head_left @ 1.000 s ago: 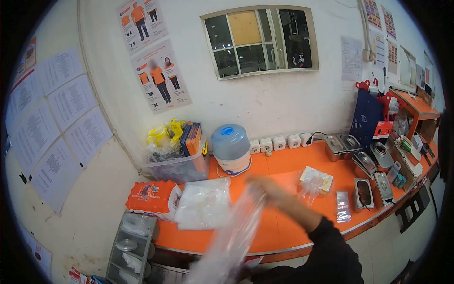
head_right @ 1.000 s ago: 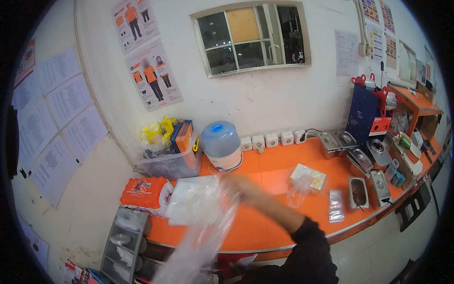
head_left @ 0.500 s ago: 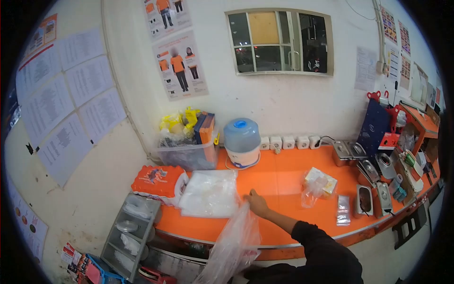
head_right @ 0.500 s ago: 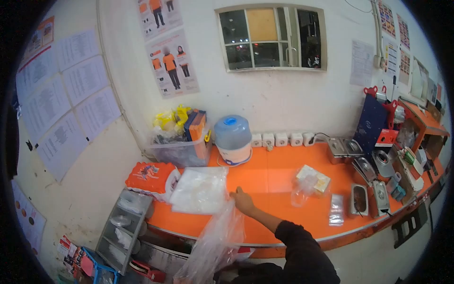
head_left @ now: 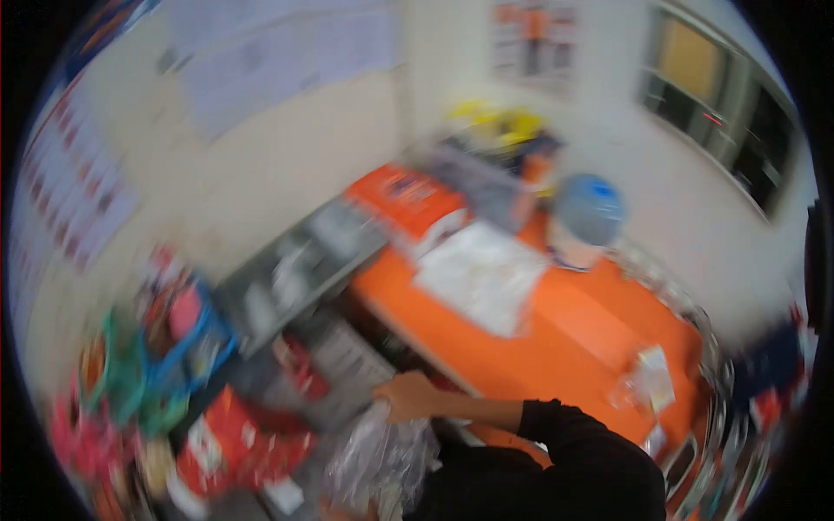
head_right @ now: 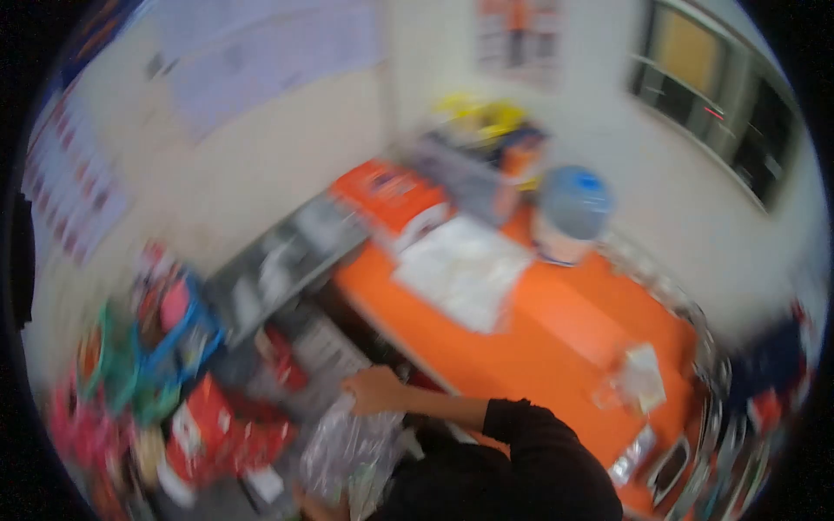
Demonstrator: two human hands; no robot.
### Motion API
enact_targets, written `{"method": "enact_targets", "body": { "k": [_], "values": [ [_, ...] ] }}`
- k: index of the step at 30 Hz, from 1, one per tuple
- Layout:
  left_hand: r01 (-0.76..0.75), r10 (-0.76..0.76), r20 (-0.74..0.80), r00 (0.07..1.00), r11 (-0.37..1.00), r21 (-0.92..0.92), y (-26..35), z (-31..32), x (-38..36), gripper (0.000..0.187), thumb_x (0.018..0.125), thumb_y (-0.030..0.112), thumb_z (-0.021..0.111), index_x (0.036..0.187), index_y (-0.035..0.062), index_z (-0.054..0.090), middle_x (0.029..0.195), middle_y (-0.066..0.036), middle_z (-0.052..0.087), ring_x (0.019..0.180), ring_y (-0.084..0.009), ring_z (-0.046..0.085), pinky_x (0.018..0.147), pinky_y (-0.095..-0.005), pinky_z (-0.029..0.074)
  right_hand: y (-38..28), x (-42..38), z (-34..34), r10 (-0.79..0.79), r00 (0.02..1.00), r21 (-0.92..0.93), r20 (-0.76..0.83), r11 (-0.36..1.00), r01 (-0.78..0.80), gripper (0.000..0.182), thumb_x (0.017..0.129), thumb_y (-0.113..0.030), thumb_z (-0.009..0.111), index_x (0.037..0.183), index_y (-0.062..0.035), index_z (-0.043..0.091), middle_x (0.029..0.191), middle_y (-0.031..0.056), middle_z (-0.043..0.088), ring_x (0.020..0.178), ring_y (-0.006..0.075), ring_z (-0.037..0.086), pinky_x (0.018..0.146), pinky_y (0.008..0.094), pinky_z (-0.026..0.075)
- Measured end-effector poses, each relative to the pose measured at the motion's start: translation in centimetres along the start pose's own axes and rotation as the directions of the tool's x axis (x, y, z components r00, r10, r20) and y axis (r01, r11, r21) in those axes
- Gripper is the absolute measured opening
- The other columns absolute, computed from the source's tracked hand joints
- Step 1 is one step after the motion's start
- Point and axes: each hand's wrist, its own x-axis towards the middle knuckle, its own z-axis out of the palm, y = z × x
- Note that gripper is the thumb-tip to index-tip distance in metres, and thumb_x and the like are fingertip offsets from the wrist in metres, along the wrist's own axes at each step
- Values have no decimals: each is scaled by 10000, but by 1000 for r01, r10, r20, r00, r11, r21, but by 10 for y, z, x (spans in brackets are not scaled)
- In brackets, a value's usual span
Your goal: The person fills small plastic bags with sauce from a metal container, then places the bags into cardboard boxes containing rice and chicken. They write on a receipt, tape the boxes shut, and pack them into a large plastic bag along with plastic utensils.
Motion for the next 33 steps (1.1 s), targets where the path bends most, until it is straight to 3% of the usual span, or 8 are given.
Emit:
{"method": "enact_targets", "body": {
  "k": [6, 12, 16, 17, 18, 21, 23, 33],
  "values": [
    [431, -528, 20, 849, 671, -603, 67, 28, 37, 310, 752, 47, 506, 1056, -5, 527, 864, -121, 598, 775, -280, 576, 684, -349, 454, -52, 27, 16, -373, 655, -464, -657, 885, 38, 476, 689, -218, 659, 1109, -59, 503, 992, 138, 596, 890, 300, 580, 752, 434, 435],
    [474, -839, 402, 367, -203, -857, 35, -21, 9, 322, 788, 116, 531, 1098, 35, 496, 918, -66, 555, 804, -232, 540, 748, -339, 444, -18, 23, 121, -523, 754, 259, 397, 852, 455, 533, 758, -324, 605, 1185, -33, 476, 1200, 233, 458, 1118, 377, 432, 914, 477, 336],
    [33, -942, 263, 209, -262, -964, 1, -60, -6, 414, 787, 193, 585, 1152, 46, 457, 937, -66, 536, 810, -245, 526, 773, -352, 438, 24, 39, 160, -278, 949, -332, -148, 918, 217, 494, 780, -420, 550, 1024, 10, 550, 919, 203, 596, 846, 349, 579, 758, 445, 445],
    [595, -953, -296, 59, 272, -756, 10, -57, -7, 445, 763, 196, 610, 1150, 40, 457, 959, -74, 534, 832, -277, 520, 781, -364, 435, 19, 46, 148, -135, 984, -218, 121, 963, 159, 485, 775, -409, 554, 1033, 2, 551, 933, 215, 593, 874, 353, 578, 772, 451, 442],
    [915, -637, -727, 254, 402, -33, 21, -52, -8, 476, 739, 198, 635, 1148, 33, 456, 981, -81, 531, 854, -309, 514, 788, -376, 432, 14, 52, 142, -9, 920, -130, 393, 989, 65, 477, 770, -399, 557, 1042, -7, 552, 947, 227, 591, 903, 356, 577, 787, 456, 439],
    [258, -234, -763, 602, 962, -91, 55, -26, 10, 465, 708, 179, 671, 1115, 45, 489, 1000, -89, 528, 870, -341, 503, 799, -387, 415, 40, 53, 221, -175, 903, -240, 393, 928, 284, 468, 751, -374, 575, 1047, -12, 557, 971, 229, 591, 900, 356, 582, 799, 459, 439],
    [114, -90, 189, 978, 986, -119, 75, -44, 55, 183, 710, 134, 593, 870, 49, 569, 875, -127, 567, 864, -272, 557, 681, -368, 456, -12, 33, 196, -180, 903, -172, 390, 949, 263, 501, 739, -390, 583, 1084, -29, 544, 1027, 228, 568, 942, 360, 557, 817, 468, 427],
    [185, -244, 447, 861, 968, 173, -77, -25, 46, 820, 640, 591, 587, 1320, 194, 360, 1357, -141, 319, 1221, -371, 317, 925, -597, 248, -53, 72, 172, -159, 953, -397, 257, 882, 254, 799, 628, -609, 611, 1270, -176, 419, 1300, 250, 328, 1158, 451, 335, 926, 526, 330]
  ]
}}
